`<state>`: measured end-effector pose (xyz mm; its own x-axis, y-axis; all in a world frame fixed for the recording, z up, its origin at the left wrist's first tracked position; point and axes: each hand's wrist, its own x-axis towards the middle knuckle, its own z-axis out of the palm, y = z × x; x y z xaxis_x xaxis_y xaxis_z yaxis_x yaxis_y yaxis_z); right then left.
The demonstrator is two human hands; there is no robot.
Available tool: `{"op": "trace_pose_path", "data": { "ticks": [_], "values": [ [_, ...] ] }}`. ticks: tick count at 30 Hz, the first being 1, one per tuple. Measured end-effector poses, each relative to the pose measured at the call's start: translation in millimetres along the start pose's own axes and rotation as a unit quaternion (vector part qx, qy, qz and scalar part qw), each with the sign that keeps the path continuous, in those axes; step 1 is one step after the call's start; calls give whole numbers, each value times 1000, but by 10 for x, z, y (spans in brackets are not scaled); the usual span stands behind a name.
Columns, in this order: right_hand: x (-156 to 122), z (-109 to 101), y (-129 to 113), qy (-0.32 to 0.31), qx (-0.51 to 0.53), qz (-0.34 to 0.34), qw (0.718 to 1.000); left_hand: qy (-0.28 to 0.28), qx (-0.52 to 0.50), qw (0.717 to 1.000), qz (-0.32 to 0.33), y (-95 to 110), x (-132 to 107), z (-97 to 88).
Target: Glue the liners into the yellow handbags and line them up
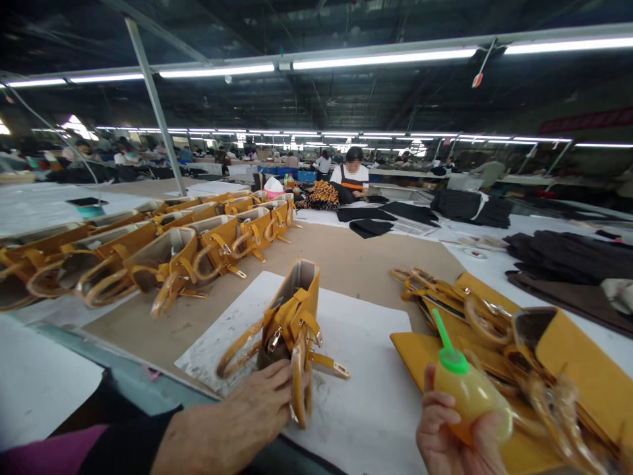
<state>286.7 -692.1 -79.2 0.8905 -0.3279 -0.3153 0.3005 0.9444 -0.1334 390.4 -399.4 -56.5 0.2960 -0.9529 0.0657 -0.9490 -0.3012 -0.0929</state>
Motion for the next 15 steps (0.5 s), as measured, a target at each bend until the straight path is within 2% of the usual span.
{"op": "trace_pose_path", "data": {
  "ticks": [3,5,7,8,9,10,11,13,15],
  "values": [
    [66,-20,23,-52,-64,18,996,36,-31,999,-14,55,-60,-261],
    [98,14,69,-79,-111,-8,991,86,-41,993,-63,-1,88,-405],
    [107,83,139,-86,-149,-24,985,150,-32,972,-178,-138,364,-490],
    [101,124,177,-85,-160,-26,983,160,-34,957,-240,-225,520,-503],
    [88,163,211,-79,-168,-26,982,148,-39,943,-297,-312,670,-499],
    [67,196,239,-69,-169,-28,983,113,-55,933,-337,-394,802,-481],
    [40,222,258,-59,-166,-30,984,77,-75,928,-357,-463,906,-455],
    [-32,245,263,-32,-154,-33,987,28,-101,926,-364,-558,1021,-409],
    [-115,242,232,-11,-142,-35,989,17,-104,931,-349,-613,1016,-410]
  ]
}}
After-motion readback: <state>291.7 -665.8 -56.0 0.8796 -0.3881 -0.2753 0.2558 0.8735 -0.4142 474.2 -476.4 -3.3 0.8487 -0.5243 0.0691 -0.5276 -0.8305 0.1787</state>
